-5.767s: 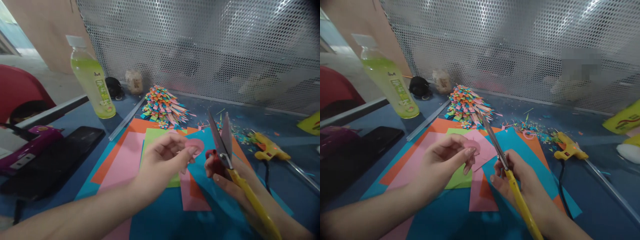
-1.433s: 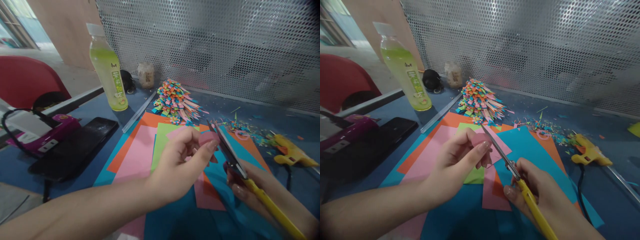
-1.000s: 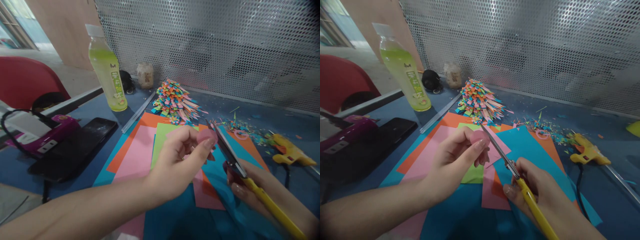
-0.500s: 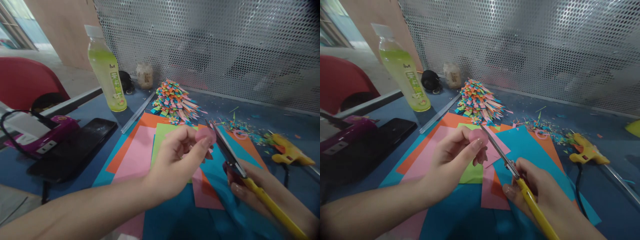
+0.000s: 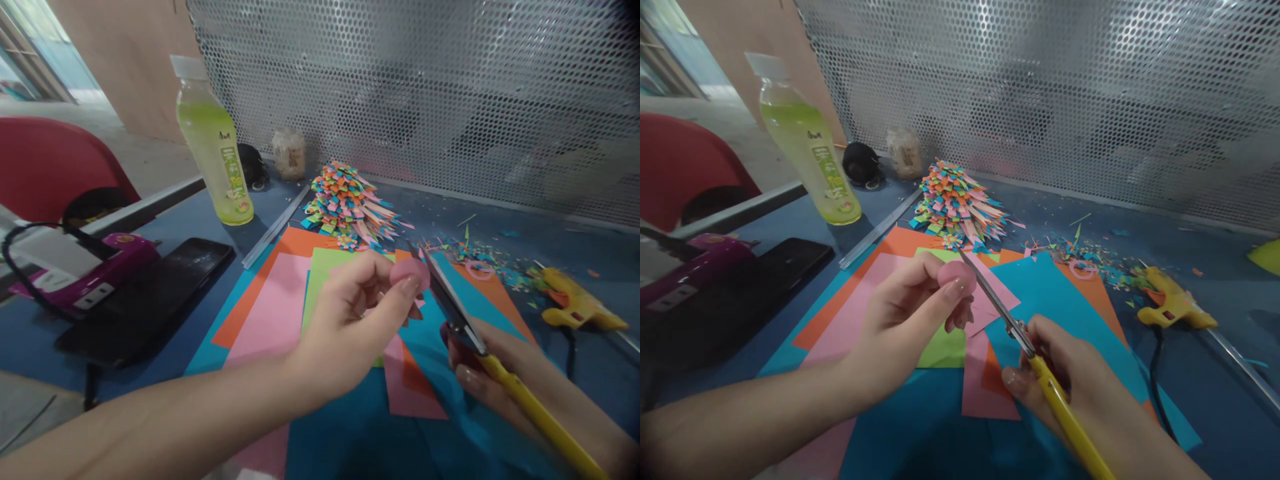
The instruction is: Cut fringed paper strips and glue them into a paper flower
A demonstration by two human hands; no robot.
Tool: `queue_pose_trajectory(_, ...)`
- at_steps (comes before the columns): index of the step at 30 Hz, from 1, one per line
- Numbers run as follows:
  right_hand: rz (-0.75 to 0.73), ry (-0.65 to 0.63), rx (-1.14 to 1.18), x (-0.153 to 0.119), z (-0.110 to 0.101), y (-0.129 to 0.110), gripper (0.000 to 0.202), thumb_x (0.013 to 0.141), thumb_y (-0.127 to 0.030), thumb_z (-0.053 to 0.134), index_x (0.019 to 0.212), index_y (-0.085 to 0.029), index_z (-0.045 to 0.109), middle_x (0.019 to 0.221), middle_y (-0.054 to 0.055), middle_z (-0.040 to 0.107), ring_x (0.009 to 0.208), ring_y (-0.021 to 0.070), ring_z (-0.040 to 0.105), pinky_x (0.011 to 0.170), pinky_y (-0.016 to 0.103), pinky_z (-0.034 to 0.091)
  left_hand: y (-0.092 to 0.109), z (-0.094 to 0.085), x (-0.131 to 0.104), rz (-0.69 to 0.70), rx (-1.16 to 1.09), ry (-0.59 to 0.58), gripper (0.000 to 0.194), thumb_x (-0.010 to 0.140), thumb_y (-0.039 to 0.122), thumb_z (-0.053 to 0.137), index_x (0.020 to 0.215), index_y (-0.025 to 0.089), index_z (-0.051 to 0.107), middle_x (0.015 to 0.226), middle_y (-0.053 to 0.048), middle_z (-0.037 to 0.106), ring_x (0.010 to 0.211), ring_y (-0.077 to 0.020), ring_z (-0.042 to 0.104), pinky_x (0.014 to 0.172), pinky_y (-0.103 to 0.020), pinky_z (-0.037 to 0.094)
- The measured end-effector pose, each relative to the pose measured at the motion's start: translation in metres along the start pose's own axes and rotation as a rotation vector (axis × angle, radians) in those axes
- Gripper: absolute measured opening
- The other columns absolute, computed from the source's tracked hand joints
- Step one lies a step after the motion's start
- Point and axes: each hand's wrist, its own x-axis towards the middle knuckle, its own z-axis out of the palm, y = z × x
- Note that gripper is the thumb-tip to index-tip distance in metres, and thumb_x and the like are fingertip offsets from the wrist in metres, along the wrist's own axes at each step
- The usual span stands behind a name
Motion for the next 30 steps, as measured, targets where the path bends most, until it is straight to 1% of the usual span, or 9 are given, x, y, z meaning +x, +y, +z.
queue_pose_trajectory(5,-0.004,-0.02,-0.016,-0.0009,-0.0016,-0.002,0.033,0.076,-0.053,0.049,0.066,-0.023,0.041,0.056,-0.006,0.041,0.048,0.011,0.04,0.042,0.021,0.033,-0.0006,-0.0004,0.0001,-0.007,0.023,-0.011,0.018,0.082,0.024,0.056,0.067,0.017,0.05,0.06,0.003,0.051,0.055,-0.0069,0.052,0.05,-0.02,0.04)
queue_pose_trajectory(9,-0.007,-0.045,-0.028,-0.0002,-0.0041,-0.0018,0.035,0.076,-0.055,0.049,0.067,-0.022,0.043,0.057,-0.006,0.042,0.049,0.0105,0.041,0.043,0.021,0.034,-0.0017,-0.0005,0.0003,0.001,0.03,-0.011,0.017,0.082,0.025,0.056,0.068,0.017,0.05,0.061,0.003,0.052,0.055,-0.0069,0.051,0.05,-0.019,0.039)
queue_pose_trajectory(12,-0.005,-0.07,-0.021,-0.0001,-0.0043,-0.0023,0.038,0.075,-0.058,0.05,0.066,-0.022,0.042,0.057,-0.006,0.04,0.048,0.0098,0.039,0.043,0.02,0.032,-0.0022,-0.0005,0.0003,0.015,0.038,-0.008,0.017,0.083,0.024,0.054,0.068,0.017,0.049,0.061,0.003,0.051,0.055,-0.0067,0.051,0.049,-0.019,0.039)
queue_pose_trajectory(15,0.02,-0.033,-0.01,-0.001,-0.0027,-0.0042,0.041,0.076,-0.062,0.046,0.067,-0.021,0.041,0.058,-0.006,0.037,0.049,0.0095,0.035,0.044,0.021,0.03,-0.002,-0.0007,0.0001,0.017,0.048,-0.008,0.017,0.083,0.023,0.053,0.068,0.017,0.049,0.06,0.004,0.051,0.056,-0.0064,0.051,0.05,-0.019,0.039)
queue_pose_trajectory(18,0.049,-0.051,0.028,-0.0012,-0.002,-0.004,0.043,0.074,-0.064,0.047,0.069,-0.021,0.04,0.058,-0.007,0.035,0.049,0.0091,0.033,0.044,0.021,0.027,-0.0014,-0.001,-0.0001,0.011,0.055,-0.009,0.018,0.083,0.023,0.054,0.067,0.018,0.049,0.06,0.004,0.051,0.055,-0.0064,0.051,0.05,-0.019,0.039)
queue_pose_trajectory(22,0.064,-0.101,0.026,-0.0002,-0.0036,-0.0006,0.045,0.074,-0.063,0.048,0.066,-0.021,0.038,0.057,-0.007,0.034,0.049,0.0084,0.032,0.044,0.021,0.025,-0.0011,-0.0017,0.0,0.023,0.06,-0.01,0.017,0.083,0.023,0.054,0.068,0.018,0.049,0.061,0.004,0.052,0.056,-0.0064,0.052,0.05,-0.019,0.04)
queue_pose_trajectory(24,0.066,-0.12,0.051,0.0,-0.0042,0.0005,0.045,0.076,-0.063,0.047,0.066,-0.021,0.037,0.057,-0.007,0.033,0.048,0.0079,0.029,0.043,0.021,0.023,-0.0014,-0.0021,0.0003,0.031,0.075,-0.008,0.016,0.083,0.023,0.054,0.069,0.018,0.05,0.062,0.004,0.053,0.056,-0.0066,0.052,0.05,-0.02,0.04)
queue_pose_trajectory(27,0.08,-0.129,0.085,0.0001,-0.0041,0.0011,0.044,0.076,-0.062,0.048,0.066,-0.021,0.036,0.056,-0.008,0.032,0.048,0.0076,0.026,0.044,0.021,0.021,-0.0021,-0.0026,0.0008,0.043,0.094,0.0,0.015,0.083,0.024,0.054,0.07,0.018,0.051,0.063,0.004,0.053,0.056,-0.0067,0.051,0.05,-0.02,0.04)
queue_pose_trajectory(30,0.079,-0.128,0.068,0.0004,-0.0044,0.0018,0.043,0.076,-0.061,0.048,0.066,-0.021,0.036,0.056,-0.007,0.033,0.048,0.0078,0.028,0.044,0.021,0.022,-0.0023,-0.0025,0.001,0.053,0.094,0.002,0.015,0.083,0.024,0.055,0.07,0.018,0.052,0.063,0.004,0.053,0.056,-0.0066,0.05,0.051,-0.021,0.04)
